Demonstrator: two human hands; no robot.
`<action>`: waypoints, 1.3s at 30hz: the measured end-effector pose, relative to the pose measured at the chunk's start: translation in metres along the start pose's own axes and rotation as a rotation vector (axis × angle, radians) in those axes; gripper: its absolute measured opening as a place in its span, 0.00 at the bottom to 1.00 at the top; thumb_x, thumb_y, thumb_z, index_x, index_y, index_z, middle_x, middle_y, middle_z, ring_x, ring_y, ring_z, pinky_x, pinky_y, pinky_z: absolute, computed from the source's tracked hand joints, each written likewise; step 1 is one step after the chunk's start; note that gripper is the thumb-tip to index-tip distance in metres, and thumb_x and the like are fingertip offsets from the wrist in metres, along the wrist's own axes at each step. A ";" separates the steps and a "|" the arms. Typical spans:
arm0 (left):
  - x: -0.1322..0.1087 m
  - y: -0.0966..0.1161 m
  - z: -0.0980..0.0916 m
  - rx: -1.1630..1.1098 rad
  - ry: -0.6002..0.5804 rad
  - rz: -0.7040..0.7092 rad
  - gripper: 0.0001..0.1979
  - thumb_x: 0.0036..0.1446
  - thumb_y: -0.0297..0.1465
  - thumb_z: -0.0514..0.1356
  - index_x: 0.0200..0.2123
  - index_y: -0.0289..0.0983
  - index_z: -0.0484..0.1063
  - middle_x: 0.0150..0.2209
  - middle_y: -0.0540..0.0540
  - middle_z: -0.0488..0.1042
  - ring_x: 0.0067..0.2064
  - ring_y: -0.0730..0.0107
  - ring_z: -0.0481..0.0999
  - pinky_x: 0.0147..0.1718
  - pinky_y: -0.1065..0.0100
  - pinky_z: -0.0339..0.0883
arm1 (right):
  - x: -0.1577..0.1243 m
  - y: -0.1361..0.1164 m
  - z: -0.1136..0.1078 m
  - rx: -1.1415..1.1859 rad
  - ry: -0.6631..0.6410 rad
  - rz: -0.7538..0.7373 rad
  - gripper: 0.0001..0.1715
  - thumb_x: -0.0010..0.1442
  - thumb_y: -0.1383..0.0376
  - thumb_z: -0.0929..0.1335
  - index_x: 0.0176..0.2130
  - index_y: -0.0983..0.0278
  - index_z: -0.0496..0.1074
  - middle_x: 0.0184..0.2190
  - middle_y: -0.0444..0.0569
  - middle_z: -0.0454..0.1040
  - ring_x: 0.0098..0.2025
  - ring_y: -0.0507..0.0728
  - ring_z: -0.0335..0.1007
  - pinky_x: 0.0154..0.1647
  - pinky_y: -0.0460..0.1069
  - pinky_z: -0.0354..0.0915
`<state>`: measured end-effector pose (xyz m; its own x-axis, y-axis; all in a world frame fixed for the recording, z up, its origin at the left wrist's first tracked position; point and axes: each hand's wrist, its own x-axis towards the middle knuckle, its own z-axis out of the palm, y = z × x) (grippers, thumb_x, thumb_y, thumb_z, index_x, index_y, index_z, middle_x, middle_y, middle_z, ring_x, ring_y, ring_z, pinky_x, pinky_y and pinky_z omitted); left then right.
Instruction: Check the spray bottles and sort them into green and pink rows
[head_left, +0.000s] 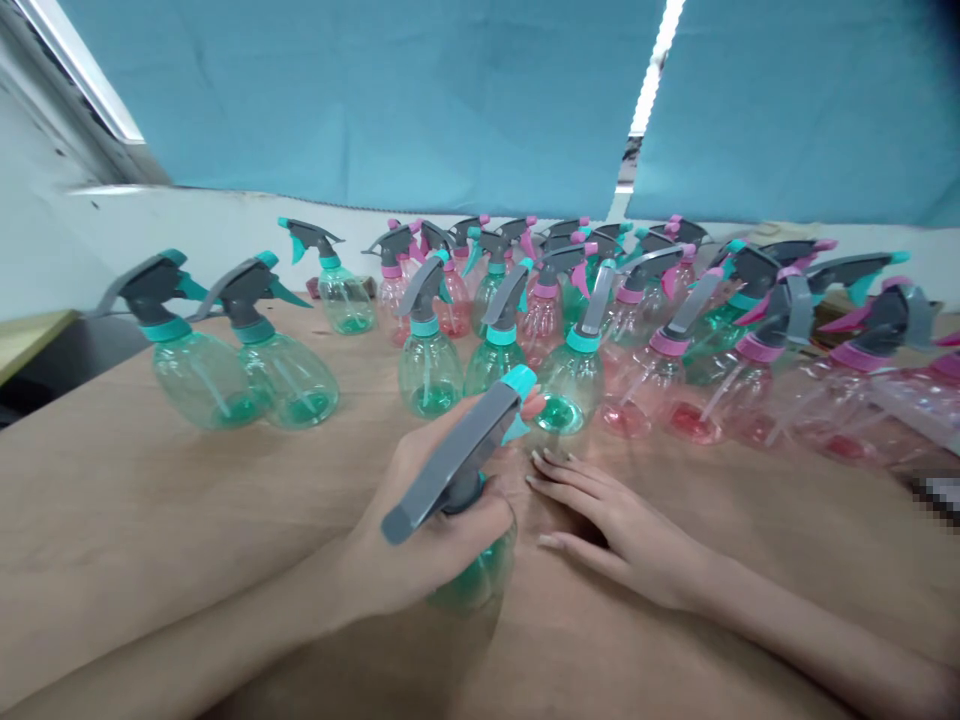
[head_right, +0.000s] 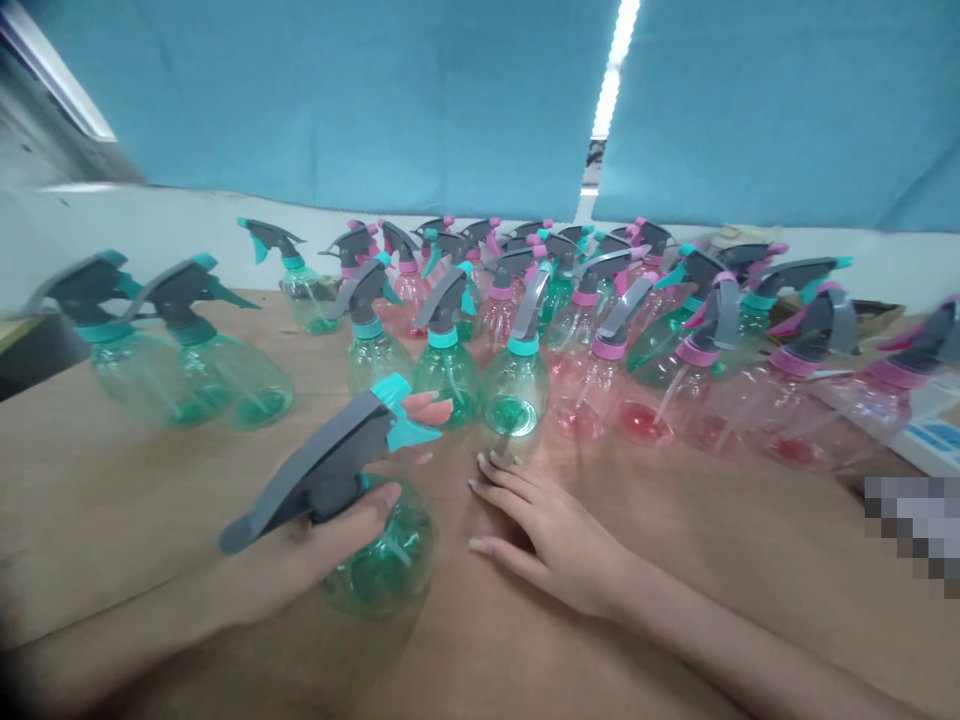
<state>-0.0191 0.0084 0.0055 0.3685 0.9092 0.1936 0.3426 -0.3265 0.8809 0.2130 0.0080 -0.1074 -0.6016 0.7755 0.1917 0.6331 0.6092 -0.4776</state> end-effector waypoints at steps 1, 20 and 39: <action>0.000 0.001 0.000 0.003 0.005 0.013 0.29 0.45 0.24 0.56 0.52 0.45 0.73 0.32 0.51 0.79 0.28 0.61 0.77 0.27 0.62 0.75 | 0.000 0.000 0.000 0.004 0.006 -0.002 0.34 0.66 0.51 0.66 0.66 0.57 0.60 0.67 0.51 0.59 0.68 0.64 0.53 0.67 0.65 0.55; 0.000 -0.003 0.002 -0.116 -0.010 0.032 0.26 0.48 0.24 0.57 0.52 0.46 0.71 0.43 0.49 0.78 0.39 0.62 0.80 0.35 0.65 0.76 | 0.002 -0.003 -0.002 -0.032 -0.017 0.007 0.33 0.66 0.49 0.64 0.65 0.61 0.62 0.67 0.53 0.59 0.68 0.64 0.53 0.67 0.65 0.54; -0.001 -0.004 0.003 -0.097 0.004 0.050 0.23 0.48 0.24 0.57 0.49 0.41 0.71 0.36 0.50 0.77 0.33 0.67 0.77 0.31 0.69 0.74 | 0.000 0.000 0.000 -0.053 -0.014 0.005 0.33 0.67 0.50 0.64 0.64 0.62 0.63 0.68 0.52 0.58 0.69 0.63 0.52 0.68 0.64 0.54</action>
<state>-0.0179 0.0081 0.0010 0.3799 0.8933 0.2401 0.2385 -0.3454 0.9076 0.2126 0.0079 -0.1073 -0.6050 0.7763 0.1772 0.6607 0.6136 -0.4323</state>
